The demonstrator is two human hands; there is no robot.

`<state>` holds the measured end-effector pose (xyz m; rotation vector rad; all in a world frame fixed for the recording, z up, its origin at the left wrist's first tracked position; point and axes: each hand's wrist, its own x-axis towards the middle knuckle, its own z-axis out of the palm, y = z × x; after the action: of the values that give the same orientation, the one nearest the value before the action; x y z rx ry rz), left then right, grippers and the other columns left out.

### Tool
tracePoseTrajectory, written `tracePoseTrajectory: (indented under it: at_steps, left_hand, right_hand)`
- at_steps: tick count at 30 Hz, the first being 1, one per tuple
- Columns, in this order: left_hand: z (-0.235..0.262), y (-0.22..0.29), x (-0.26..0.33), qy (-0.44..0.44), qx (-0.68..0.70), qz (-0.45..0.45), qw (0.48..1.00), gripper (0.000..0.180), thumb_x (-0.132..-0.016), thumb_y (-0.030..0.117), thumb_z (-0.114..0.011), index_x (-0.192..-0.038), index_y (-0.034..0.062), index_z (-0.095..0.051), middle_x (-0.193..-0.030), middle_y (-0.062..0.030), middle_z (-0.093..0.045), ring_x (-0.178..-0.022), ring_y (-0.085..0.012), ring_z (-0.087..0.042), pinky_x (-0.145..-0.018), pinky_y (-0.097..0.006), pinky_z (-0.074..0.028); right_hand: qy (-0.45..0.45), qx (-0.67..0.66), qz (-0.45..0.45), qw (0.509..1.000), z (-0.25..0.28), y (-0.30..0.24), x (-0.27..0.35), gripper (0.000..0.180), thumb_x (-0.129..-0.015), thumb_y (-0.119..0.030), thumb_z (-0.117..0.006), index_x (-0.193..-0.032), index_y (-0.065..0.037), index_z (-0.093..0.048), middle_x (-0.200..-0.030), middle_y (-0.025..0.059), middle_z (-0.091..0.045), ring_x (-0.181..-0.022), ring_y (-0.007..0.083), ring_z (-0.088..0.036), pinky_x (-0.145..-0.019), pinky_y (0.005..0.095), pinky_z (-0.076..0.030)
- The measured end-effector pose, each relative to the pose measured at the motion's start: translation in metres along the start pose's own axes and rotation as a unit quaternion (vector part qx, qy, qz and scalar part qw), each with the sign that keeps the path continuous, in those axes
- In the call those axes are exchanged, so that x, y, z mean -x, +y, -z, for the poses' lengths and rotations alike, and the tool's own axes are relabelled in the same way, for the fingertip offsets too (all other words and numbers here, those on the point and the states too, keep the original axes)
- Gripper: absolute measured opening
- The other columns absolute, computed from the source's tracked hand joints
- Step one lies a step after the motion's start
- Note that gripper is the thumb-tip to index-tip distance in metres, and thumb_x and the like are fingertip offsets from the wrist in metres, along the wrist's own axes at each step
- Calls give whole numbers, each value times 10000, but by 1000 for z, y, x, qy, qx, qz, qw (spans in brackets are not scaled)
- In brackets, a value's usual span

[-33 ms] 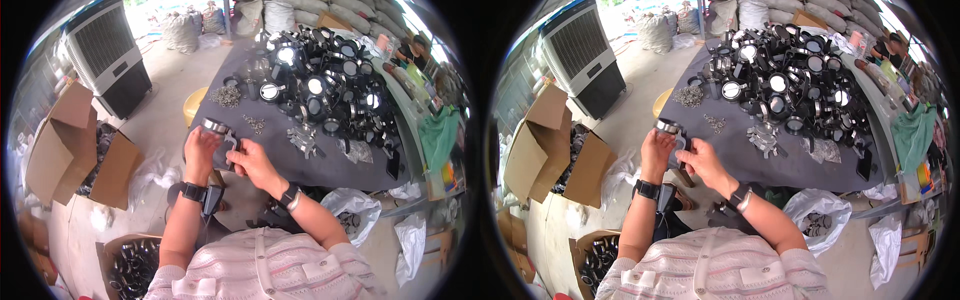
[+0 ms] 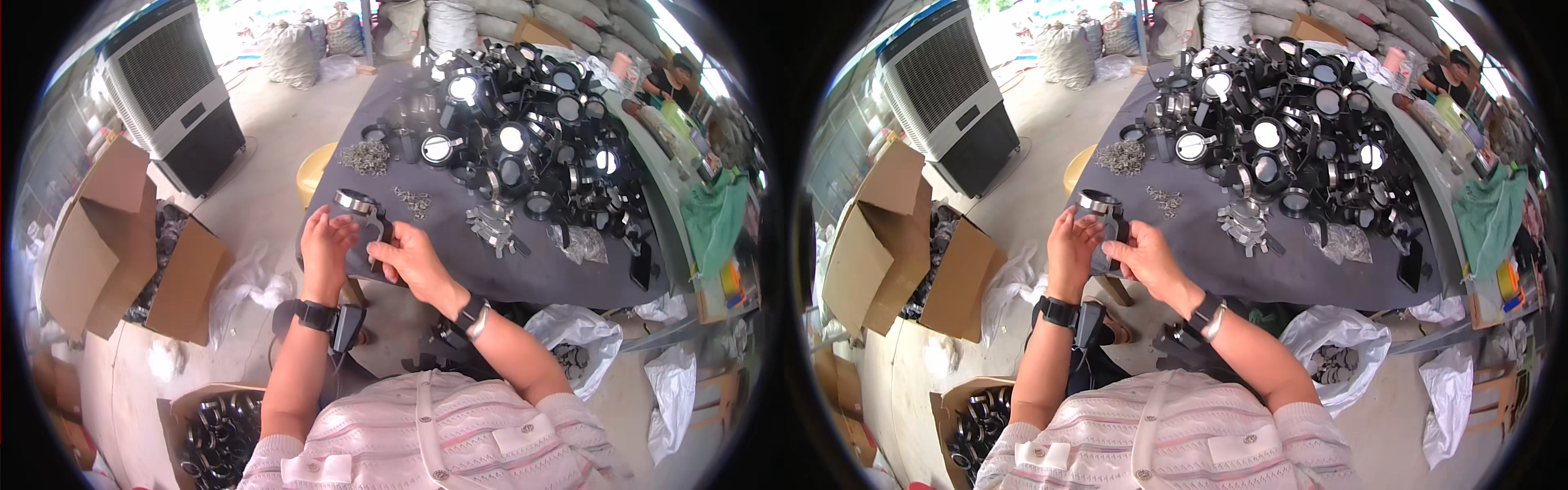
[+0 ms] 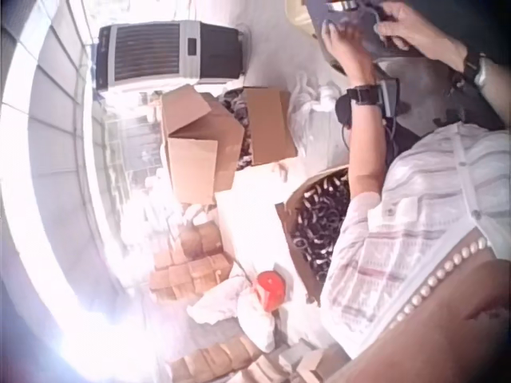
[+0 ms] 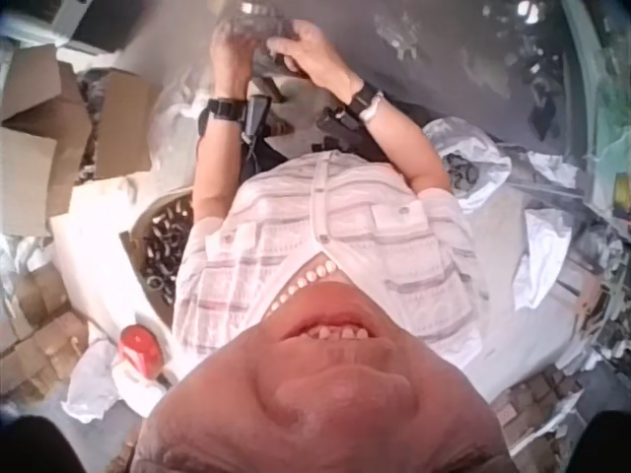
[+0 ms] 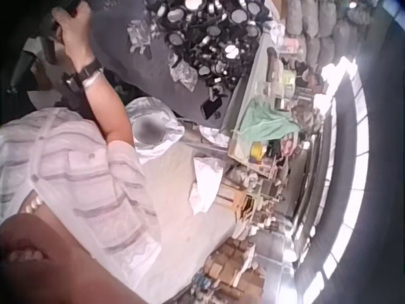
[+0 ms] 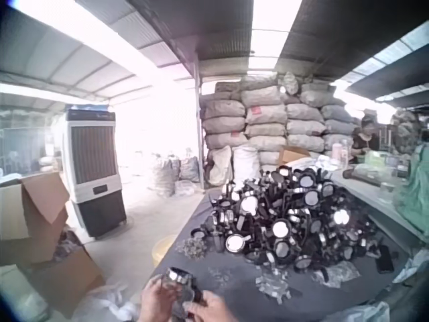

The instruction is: The person assembles light fixtures by hand by fitting a glass lens and a rubber gasket into a metal ring. They secure the assembly with a metal clip and place the finished unit into a cardboard box.

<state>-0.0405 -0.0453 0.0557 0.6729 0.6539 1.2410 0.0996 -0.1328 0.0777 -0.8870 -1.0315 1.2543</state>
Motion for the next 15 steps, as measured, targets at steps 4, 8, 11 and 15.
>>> tracePoseTrajectory:
  at_steps: [4, 8, 11, 15]
  left_hand:
    - [-14, -10, 6, -75, -89, -42, 992, 550, -954, 192, -492, -1432, 24, -281, -999, -160, -619, -881, -216, -614, -715, -336, -507]
    - [-6, -35, -22, -82, -275, -105, 952, 597, -842, 54, -639, -1385, 29, -391, -956, -92, -621, -767, -120, -587, -648, -237, -479]
    - [5, -46, -36, -80, -297, -82, 948, 483, -813, 22, -604, -1288, 26, -516, -823, -35, -607, -565, -71, -512, -479, -210, -411]
    - [8, -53, -39, -61, -323, -125, 936, 462, -784, 38, -578, -1245, 55, -565, -767, 3, -554, -543, -64, -486, -456, -205, -393]
  right_hand:
    - [63, 165, 34, 984, 18, 23, -34, 148, -820, -77, -680, -834, 2, -555, -699, 83, -618, -493, 92, -534, -429, 265, -413]
    - [45, 323, -42, 945, 21, 29, -44, 169, -764, -51, -694, -823, 46, -569, -712, 162, -640, -607, 191, -645, -528, 341, -491]
    - [71, 458, 28, 886, 40, 41, -43, 161, -802, -112, -646, -877, 26, -610, -771, 153, -659, -778, 305, -659, -678, 413, -507]
    - [122, 655, 150, 731, 60, 23, -45, 176, -860, -142, -562, -971, -25, -635, -946, 132, -631, -933, 318, -602, -795, 415, -488]
